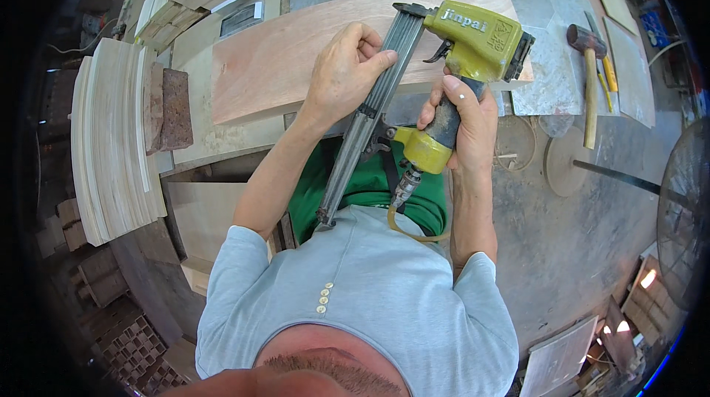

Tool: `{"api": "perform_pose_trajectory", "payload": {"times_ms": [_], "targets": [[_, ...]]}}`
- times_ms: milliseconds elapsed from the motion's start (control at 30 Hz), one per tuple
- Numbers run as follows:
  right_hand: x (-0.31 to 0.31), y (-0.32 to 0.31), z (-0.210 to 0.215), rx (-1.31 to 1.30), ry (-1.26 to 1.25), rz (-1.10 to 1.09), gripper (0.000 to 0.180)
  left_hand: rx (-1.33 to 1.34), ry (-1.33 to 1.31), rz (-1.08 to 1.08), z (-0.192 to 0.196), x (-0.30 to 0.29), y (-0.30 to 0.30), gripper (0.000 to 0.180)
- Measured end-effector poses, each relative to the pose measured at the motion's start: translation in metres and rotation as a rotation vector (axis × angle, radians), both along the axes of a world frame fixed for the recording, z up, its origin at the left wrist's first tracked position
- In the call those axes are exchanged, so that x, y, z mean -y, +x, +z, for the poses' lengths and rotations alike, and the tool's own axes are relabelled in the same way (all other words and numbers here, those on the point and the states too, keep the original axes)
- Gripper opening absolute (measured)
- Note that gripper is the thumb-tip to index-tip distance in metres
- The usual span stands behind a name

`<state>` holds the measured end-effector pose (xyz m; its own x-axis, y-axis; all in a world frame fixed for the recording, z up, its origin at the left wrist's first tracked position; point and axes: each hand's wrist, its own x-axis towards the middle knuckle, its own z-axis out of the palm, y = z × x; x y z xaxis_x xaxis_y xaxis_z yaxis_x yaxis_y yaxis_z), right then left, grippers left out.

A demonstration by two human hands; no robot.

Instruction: Assembling wooden box components using wood glue and a pneumatic nail gun.

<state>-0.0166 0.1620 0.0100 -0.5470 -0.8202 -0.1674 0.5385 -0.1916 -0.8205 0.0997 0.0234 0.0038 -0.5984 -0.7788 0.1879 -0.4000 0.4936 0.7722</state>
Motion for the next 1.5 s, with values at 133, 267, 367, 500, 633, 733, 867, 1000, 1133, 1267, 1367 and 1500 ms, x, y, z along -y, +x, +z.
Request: {"api": "perform_pose_trajectory", "payload": {"times_ms": [133,267,367,500,633,733,867,1000,1133,1267,1367,1500], "targets": [[-0.003,-0.003,0.002,0.071,-0.041,-0.009,0.025,-0.067,0.150,0.014,-0.005,-0.009,0.000,0.031],[-0.007,-0.005,-0.002,0.112,-0.059,0.002,0.025,-0.102,0.287,-0.068,-0.007,-0.016,0.002,0.030],[-0.009,-0.005,-0.004,0.127,-0.064,-0.003,0.026,-0.089,0.228,-0.065,-0.008,-0.018,0.000,0.030],[-0.009,-0.006,-0.006,0.139,-0.077,-0.001,0.025,-0.121,0.260,-0.018,-0.012,-0.016,-0.006,0.028],[-0.012,-0.005,-0.008,0.076,-0.066,0.056,0.029,-0.128,0.183,0.023,-0.016,-0.013,-0.011,0.031],[-0.014,-0.005,-0.008,0.098,-0.045,0.048,0.030,0.004,0.198,0.028,-0.015,-0.009,-0.018,0.035],[-0.024,-0.015,-0.013,0.165,-0.068,-0.013,0.029,-0.062,0.111,-0.048,-0.011,-0.014,-0.016,0.037],[-0.043,-0.047,-0.016,0.205,-0.171,-0.050,0.030,-0.202,-0.043,-0.358,0.014,-0.043,0.047,0.039],[-0.062,-0.066,-0.021,0.204,-0.269,-0.091,0.033,-0.380,-0.125,-0.428,-0.005,-0.076,0.116,0.029],[-0.076,-0.062,-0.024,0.280,-0.283,-0.099,0.034,-0.530,-0.215,-0.392,-0.027,-0.091,0.109,0.028],[-0.076,-0.052,-0.024,0.304,-0.271,-0.115,0.032,-0.625,-0.157,-0.400,-0.032,-0.093,0.103,0.033],[-0.072,-0.041,-0.020,0.303,-0.180,-0.128,0.029,-0.543,-0.182,-0.374,-0.035,-0.092,0.085,0.051]]}}
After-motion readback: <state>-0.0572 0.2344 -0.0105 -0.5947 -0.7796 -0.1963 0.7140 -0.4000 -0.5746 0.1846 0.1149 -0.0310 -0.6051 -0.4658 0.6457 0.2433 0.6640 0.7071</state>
